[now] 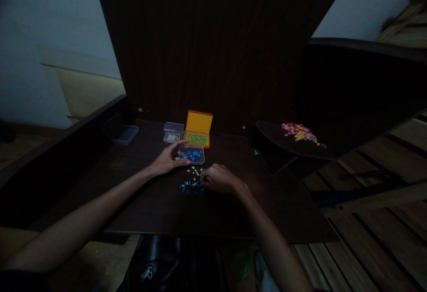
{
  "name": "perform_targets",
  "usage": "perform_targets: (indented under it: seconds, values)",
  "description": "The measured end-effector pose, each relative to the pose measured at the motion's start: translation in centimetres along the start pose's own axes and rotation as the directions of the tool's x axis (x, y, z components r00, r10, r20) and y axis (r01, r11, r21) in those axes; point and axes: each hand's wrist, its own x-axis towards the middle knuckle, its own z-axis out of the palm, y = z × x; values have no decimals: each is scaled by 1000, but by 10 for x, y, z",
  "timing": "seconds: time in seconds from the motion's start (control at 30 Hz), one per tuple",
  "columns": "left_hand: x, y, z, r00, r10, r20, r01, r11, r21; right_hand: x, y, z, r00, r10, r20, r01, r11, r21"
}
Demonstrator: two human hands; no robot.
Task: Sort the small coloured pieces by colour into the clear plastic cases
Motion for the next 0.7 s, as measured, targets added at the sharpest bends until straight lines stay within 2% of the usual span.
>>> perform_targets:
  seconds: [0.3, 0.43, 0.53, 0.7]
  values:
    - [0, 1, 1, 1000, -13, 12, 14, 1000, -21, -2, 5, 6, 999, 42, 15, -41, 999, -25]
    - [0, 0, 0, 1000, -4, 10, 4, 1000, -21, -3, 9, 5, 1000, 23, -16, -23, 999, 29]
    - [1, -1, 0, 1000, -5, 15, 5, 1000, -17, -3, 12, -5, 994, -9, -106, 20, 994, 103]
    - [1, -3, 0, 999, -2, 35, 3, 999, -37, 3, 13, -26, 953, 5, -304, 51, 983, 176]
